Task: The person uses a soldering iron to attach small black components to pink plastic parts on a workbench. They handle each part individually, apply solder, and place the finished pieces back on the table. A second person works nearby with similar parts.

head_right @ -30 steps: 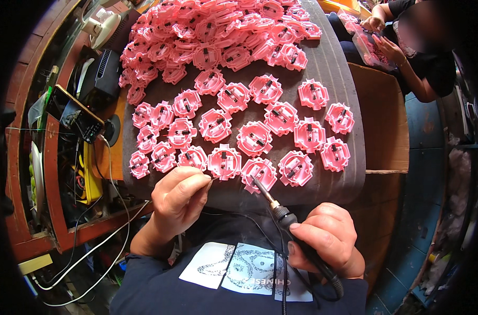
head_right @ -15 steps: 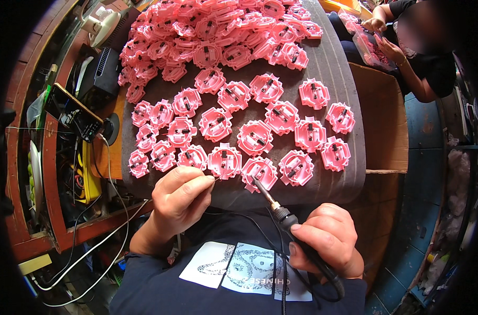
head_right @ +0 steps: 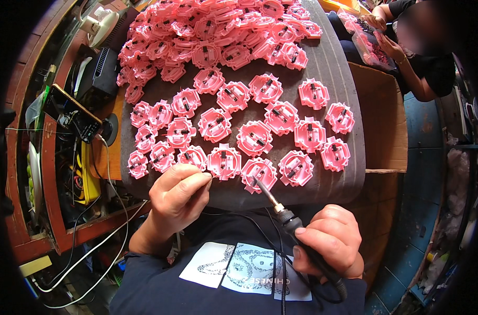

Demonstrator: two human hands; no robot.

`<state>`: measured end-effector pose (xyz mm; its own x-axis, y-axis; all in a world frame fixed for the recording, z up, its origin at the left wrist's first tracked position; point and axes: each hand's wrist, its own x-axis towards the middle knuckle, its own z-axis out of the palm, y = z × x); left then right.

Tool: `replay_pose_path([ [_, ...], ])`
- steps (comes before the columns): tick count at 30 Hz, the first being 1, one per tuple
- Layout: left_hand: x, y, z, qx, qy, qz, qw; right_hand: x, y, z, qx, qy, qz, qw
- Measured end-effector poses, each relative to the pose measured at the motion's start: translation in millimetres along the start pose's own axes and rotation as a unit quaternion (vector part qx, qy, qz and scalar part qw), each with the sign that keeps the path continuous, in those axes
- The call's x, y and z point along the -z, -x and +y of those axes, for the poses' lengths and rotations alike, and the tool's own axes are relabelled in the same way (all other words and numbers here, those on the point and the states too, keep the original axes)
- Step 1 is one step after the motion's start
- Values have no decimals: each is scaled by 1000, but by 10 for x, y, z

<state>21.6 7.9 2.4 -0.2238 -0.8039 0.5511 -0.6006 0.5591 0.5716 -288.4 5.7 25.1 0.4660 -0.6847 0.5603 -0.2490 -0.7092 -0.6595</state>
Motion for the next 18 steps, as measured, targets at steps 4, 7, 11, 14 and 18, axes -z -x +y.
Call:
replay_pose_path([
  [4,34,4,-47,-9,-12,-7,1000,-6,-17,-6,-8,7,13,1000],
  [7,62,-30,-60,-8,-11,-33,999,-15,-51,-11,-8,7,1,1000],
  [11,92,-80,-80,-12,-24,-48,998,-99,-150,11,-8,6,-10,1000],
  [14,103,-67,-108,-10,-26,-58,998,-163,-243,42,12,-5,-36,999],
  [18,78,-61,-140,-21,-26,-56,998,-203,-294,63,22,-12,-49,998],
])
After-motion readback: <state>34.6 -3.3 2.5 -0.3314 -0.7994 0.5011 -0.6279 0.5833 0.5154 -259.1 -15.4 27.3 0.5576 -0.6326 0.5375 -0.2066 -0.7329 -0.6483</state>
